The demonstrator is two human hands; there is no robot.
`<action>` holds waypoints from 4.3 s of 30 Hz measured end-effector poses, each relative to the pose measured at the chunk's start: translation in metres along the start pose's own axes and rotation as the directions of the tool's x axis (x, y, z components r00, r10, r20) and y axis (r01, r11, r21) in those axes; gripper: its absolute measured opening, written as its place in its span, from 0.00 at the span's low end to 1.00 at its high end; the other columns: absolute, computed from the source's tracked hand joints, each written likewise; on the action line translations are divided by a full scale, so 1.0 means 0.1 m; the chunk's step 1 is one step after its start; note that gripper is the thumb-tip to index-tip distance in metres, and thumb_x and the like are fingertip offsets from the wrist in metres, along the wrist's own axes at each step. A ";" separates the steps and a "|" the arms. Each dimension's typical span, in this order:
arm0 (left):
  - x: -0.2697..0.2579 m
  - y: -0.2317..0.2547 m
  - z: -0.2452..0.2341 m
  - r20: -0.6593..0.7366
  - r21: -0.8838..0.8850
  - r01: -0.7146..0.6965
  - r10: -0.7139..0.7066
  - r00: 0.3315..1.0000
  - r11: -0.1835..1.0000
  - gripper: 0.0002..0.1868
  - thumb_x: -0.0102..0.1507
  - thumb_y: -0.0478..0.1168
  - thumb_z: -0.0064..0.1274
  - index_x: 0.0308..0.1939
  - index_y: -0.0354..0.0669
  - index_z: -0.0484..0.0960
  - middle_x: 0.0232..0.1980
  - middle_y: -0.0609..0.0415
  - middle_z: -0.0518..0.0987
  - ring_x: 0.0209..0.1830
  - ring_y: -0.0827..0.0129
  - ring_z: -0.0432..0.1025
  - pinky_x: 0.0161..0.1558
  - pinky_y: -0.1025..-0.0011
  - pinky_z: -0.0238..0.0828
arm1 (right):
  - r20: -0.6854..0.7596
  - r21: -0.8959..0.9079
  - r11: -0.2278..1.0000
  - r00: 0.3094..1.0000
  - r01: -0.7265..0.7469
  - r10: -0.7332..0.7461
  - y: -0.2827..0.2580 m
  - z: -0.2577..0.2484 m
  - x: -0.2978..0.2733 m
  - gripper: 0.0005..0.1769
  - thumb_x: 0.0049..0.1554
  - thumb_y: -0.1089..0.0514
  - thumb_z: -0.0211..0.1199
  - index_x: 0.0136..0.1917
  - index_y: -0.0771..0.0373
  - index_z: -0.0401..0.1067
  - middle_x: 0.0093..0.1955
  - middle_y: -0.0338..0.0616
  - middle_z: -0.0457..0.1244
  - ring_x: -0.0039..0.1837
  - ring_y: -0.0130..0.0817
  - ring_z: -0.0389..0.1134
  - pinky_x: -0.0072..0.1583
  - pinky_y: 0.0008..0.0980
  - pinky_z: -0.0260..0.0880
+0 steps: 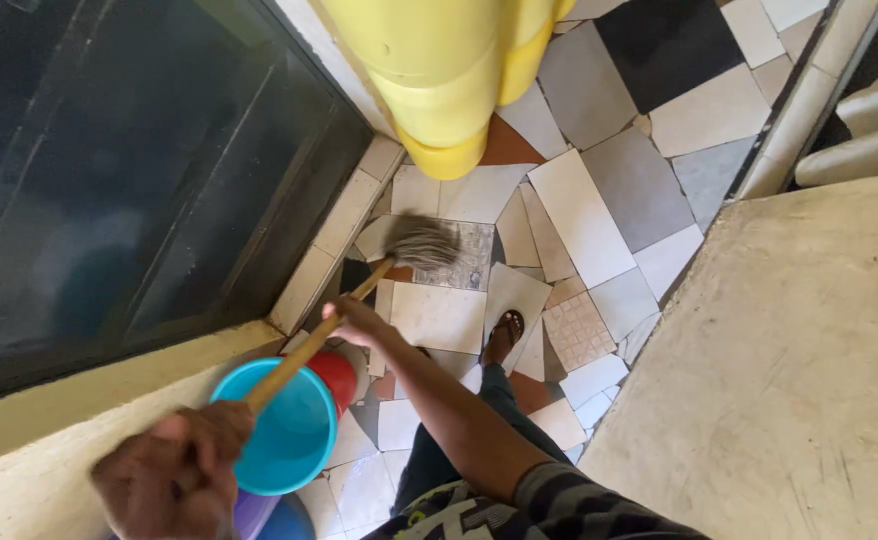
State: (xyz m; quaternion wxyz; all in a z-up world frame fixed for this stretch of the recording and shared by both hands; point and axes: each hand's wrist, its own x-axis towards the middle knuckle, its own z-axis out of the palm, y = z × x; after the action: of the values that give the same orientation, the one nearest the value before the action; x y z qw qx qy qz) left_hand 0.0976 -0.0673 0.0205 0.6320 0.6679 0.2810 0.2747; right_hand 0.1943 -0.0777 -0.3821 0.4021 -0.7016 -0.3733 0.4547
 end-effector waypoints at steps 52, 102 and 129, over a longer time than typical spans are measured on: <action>0.61 -0.29 1.93 0.937 -0.048 -0.193 0.111 0.331 0.980 0.25 0.68 0.47 0.52 0.18 0.42 0.69 0.15 0.56 0.68 0.12 0.73 0.66 0.20 0.66 0.66 | -0.288 0.217 0.969 0.941 -0.117 0.178 0.81 -0.97 -0.94 0.18 0.51 0.45 0.67 0.53 0.52 0.77 0.56 0.43 0.69 0.59 0.42 0.68 0.59 0.44 0.67; 0.64 -0.70 -0.72 0.374 -0.113 -0.661 0.648 0.663 0.742 0.16 0.73 0.38 0.41 0.35 0.26 0.65 0.17 0.58 0.61 0.09 0.78 0.54 0.13 0.74 0.53 | -0.687 0.164 0.983 0.725 0.079 0.056 0.20 0.65 -0.18 0.15 0.50 0.55 0.70 0.46 0.60 0.68 0.43 0.47 0.67 0.47 0.41 0.70 0.50 0.44 0.71; -0.54 -1.30 -1.03 0.739 -0.539 0.200 0.345 0.579 0.818 0.05 0.72 0.31 0.46 0.48 0.45 0.72 0.22 0.59 0.59 0.18 0.76 0.55 0.26 0.69 0.54 | -0.939 -0.167 0.985 0.295 0.049 -0.174 2.19 1.33 -1.77 0.28 0.37 0.62 0.78 0.47 0.60 0.65 0.51 0.50 0.59 0.55 0.52 0.61 0.59 0.48 0.61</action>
State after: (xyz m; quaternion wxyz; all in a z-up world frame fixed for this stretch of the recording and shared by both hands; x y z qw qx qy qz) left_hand -0.0175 -0.0299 -0.1043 0.8448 0.5078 -0.1646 0.0361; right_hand 0.0499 -0.2925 -0.5548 0.5374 -0.8268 -0.1356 -0.0962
